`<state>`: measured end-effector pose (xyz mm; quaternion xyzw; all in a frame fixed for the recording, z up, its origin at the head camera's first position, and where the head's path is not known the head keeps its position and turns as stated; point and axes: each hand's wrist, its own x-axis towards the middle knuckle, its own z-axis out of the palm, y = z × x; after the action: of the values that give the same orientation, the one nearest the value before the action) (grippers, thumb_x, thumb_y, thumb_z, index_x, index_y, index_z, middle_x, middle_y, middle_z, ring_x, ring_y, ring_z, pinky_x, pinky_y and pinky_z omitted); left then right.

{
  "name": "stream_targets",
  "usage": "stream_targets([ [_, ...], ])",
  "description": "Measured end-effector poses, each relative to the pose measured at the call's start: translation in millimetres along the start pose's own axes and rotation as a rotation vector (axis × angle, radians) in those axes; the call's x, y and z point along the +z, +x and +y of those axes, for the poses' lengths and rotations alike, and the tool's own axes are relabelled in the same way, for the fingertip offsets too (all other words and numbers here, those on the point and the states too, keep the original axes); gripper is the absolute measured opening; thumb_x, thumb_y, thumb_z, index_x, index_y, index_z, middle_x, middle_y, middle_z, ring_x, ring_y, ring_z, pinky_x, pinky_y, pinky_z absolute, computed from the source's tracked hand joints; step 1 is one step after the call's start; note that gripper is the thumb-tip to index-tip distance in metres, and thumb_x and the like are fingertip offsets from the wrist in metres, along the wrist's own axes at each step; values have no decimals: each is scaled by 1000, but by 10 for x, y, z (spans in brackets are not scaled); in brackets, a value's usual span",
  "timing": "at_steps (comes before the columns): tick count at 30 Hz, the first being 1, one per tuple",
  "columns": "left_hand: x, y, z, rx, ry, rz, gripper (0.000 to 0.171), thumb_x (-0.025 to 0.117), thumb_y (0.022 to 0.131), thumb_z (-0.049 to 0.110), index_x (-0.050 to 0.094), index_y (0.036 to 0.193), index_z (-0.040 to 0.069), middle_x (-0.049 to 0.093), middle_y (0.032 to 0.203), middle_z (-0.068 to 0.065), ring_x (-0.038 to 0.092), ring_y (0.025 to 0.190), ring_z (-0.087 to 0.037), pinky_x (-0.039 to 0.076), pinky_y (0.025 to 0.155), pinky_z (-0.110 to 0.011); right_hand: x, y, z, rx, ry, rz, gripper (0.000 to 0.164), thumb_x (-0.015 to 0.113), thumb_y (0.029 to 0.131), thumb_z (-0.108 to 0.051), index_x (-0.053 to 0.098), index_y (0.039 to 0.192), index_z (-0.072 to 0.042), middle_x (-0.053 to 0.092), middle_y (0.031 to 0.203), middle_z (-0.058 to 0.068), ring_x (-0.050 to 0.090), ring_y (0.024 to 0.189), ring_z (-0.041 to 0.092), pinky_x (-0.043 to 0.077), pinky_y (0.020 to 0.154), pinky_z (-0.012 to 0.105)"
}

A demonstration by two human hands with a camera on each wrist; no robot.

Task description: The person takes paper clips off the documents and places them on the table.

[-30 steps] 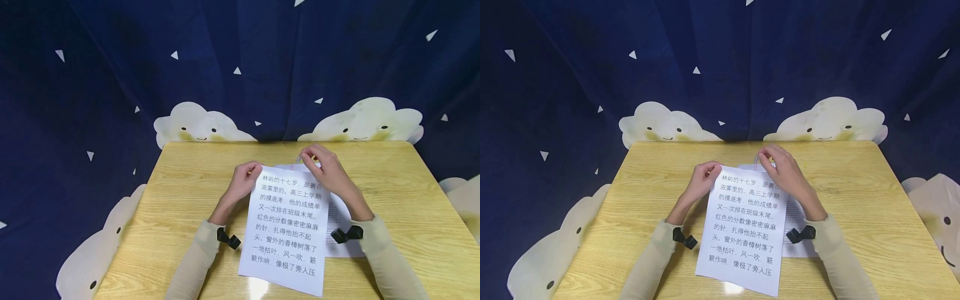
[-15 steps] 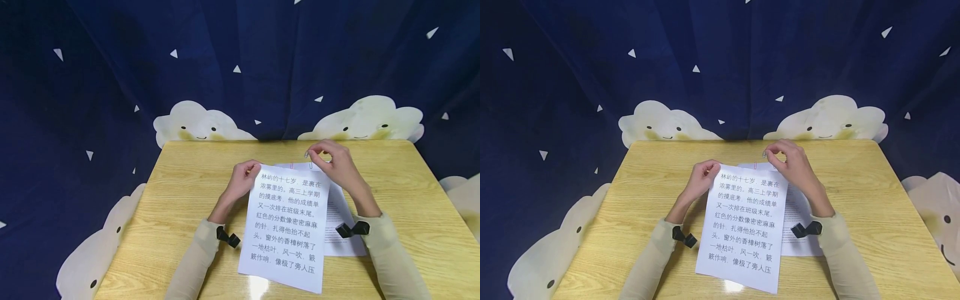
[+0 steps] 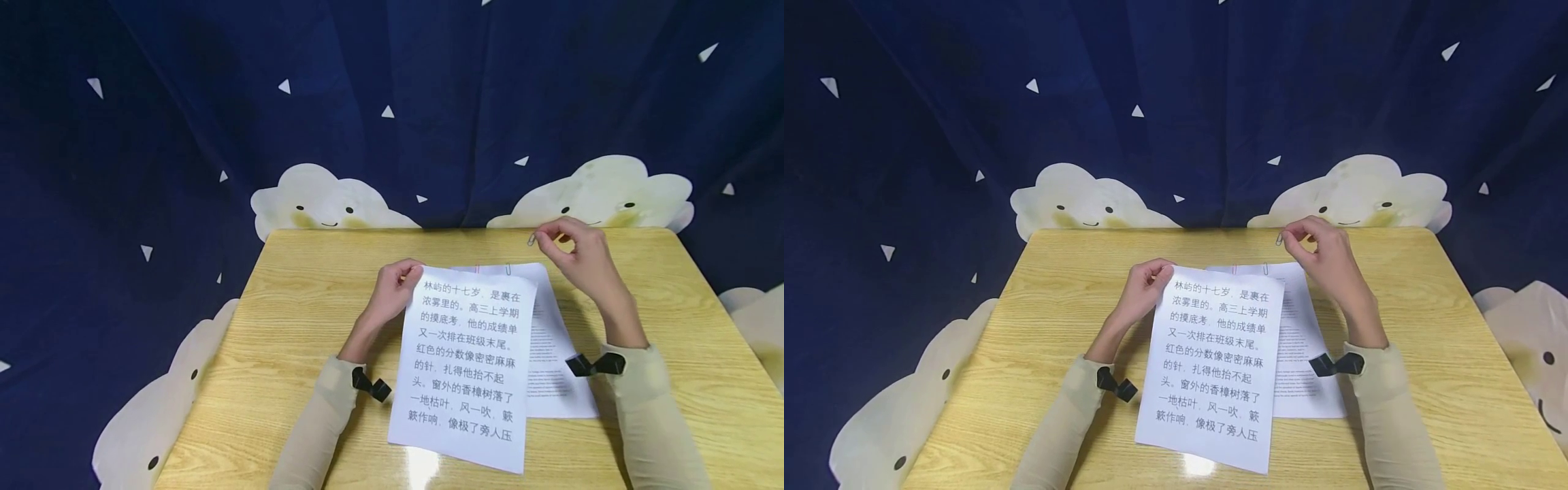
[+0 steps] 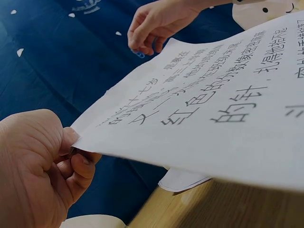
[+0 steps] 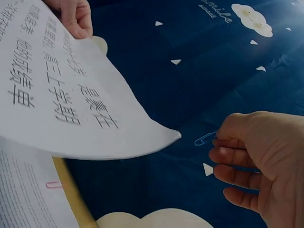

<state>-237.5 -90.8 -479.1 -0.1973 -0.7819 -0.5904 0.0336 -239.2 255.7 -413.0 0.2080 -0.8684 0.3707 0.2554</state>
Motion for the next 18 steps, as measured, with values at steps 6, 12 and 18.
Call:
stream_targets([
  [6,1,2,16,8,-3,8,24,56,108,10,75,104,-3,74,88,-17,63,62,-13,50,53,-24,-34,-9,81,27,-1,-13,5,69,98,-3,74,99,-1,70,88,8,52,81,-2,40,77,20],
  [12,-9,5,10,-5,-16,17,23,56,108,10,75,104,-4,74,88,-18,63,60,-12,50,52,-24,-34,-14,152,52,-17,-43,8,66,102,-6,72,103,0,68,91,9,51,81,2,42,77,22],
  [18,-21,5,15,-26,-28,19,23,55,109,9,74,105,-4,74,90,-18,65,60,-14,51,52,-25,-50,-29,238,100,-39,-82,14,64,105,-12,71,107,0,69,96,11,52,83,6,43,80,28],
])
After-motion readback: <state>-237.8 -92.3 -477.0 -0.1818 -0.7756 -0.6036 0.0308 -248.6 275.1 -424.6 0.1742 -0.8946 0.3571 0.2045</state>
